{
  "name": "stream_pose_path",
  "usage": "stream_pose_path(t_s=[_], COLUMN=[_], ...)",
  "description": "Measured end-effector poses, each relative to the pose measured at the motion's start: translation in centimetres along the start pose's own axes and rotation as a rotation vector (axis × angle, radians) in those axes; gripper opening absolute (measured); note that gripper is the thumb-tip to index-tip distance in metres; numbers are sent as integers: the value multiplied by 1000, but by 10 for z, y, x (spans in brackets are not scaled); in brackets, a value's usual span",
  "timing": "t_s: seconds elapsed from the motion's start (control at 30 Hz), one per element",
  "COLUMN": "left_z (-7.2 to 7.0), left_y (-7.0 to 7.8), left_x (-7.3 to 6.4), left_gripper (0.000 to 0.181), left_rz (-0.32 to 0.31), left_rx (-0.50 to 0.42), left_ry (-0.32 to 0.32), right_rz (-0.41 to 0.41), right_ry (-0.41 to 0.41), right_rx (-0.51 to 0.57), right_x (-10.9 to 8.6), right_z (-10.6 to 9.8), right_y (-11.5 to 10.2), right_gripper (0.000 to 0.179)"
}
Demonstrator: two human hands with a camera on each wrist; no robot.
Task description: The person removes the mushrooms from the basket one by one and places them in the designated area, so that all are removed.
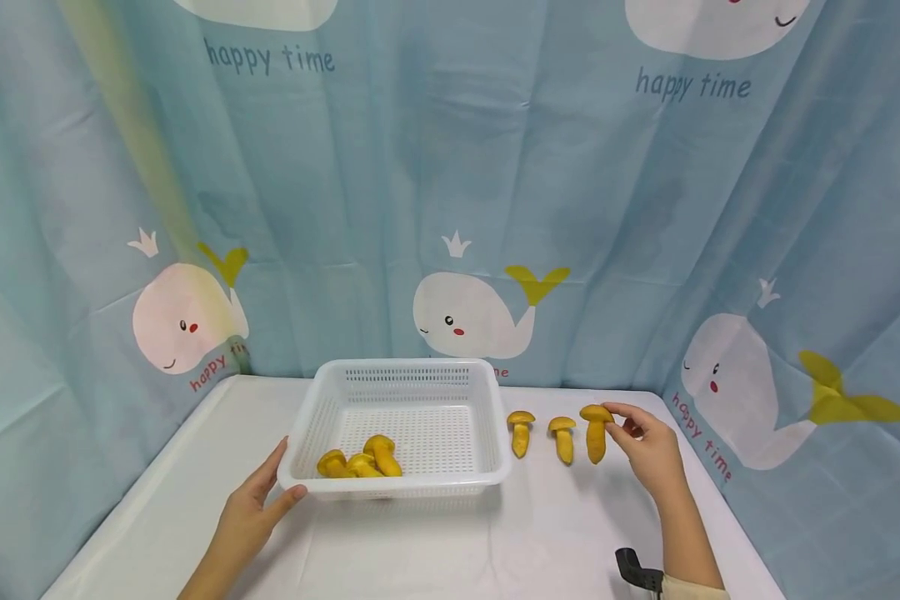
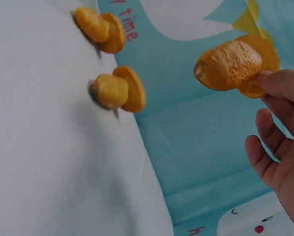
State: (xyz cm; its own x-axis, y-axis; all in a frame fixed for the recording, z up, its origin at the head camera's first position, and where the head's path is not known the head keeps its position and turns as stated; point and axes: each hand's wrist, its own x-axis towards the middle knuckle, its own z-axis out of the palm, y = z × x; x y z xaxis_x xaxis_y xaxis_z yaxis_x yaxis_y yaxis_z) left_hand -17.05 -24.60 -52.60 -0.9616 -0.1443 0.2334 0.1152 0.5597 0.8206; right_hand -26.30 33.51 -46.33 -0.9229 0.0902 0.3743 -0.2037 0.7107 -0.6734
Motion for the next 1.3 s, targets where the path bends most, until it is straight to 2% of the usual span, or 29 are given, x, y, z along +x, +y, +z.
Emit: stream_pose_path(t_s=[0.23, 0.43, 0.57, 0.73, 1.0, 1.3], left_z=[0, 1, 1, 0, 0, -1], left_y=[-1, 1, 1, -2, 0, 2], left_x=[0, 0, 0, 0, -2, -1], left_gripper=[92, 91, 92, 92, 92, 91], left_rz=[5, 5, 9, 15, -13, -3], left_rx=[3, -4, 6, 9, 3, 15], left_ry=[1, -4, -3, 2, -2, 2], right_rz=[45, 112, 175, 203, 211, 221], right_ry=[-3, -32, -68, -134, -253, -349], right_rx=[32, 102, 162, 227, 140, 134], right_x=[1, 0, 1, 11, 35, 54], right_z=[2, 6, 6, 8, 15, 22], right_y=[23, 55, 70, 85, 103, 107], right_gripper=[34, 42, 52, 60, 59, 58])
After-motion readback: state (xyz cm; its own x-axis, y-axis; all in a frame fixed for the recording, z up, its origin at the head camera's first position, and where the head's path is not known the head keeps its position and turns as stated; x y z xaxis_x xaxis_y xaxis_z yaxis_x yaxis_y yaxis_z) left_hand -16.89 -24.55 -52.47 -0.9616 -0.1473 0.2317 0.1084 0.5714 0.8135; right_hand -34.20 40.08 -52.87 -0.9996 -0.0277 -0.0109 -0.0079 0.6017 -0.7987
